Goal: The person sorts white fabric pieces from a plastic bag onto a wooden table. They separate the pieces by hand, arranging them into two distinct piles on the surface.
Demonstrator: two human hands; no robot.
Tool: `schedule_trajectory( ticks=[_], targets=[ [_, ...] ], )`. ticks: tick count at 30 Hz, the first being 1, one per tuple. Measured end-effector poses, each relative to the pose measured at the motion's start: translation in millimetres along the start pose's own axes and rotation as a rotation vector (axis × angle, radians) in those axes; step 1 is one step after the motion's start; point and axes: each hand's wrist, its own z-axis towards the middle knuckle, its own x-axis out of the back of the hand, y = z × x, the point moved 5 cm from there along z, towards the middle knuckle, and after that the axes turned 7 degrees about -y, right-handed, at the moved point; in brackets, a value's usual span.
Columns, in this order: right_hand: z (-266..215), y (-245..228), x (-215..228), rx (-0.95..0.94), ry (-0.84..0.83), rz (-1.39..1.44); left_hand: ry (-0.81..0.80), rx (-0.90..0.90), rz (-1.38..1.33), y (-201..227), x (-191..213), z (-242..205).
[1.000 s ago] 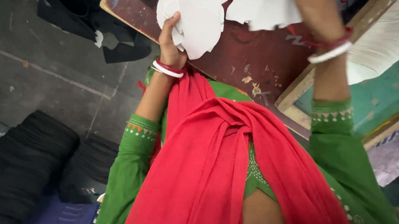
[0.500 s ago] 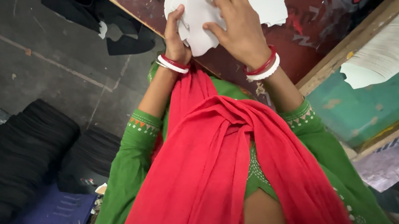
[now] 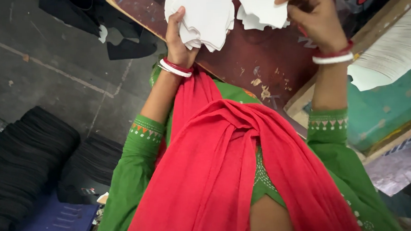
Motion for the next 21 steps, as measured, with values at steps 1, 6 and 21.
schedule_trajectory(
  ticks=[1,6,21],
  targets=[
    [3,26,1,-0.025,-0.042,0.046,-0.003,-0.008,0.0,0,1,-1],
    [1,43,9,-0.09,0.021,0.157,-0.017,-0.008,-0.018,-1,5,-1],
    [11,42,44,-0.084,-0.018,-0.678,0.001,0.002,0.044,4,-10,-2]
  ],
)
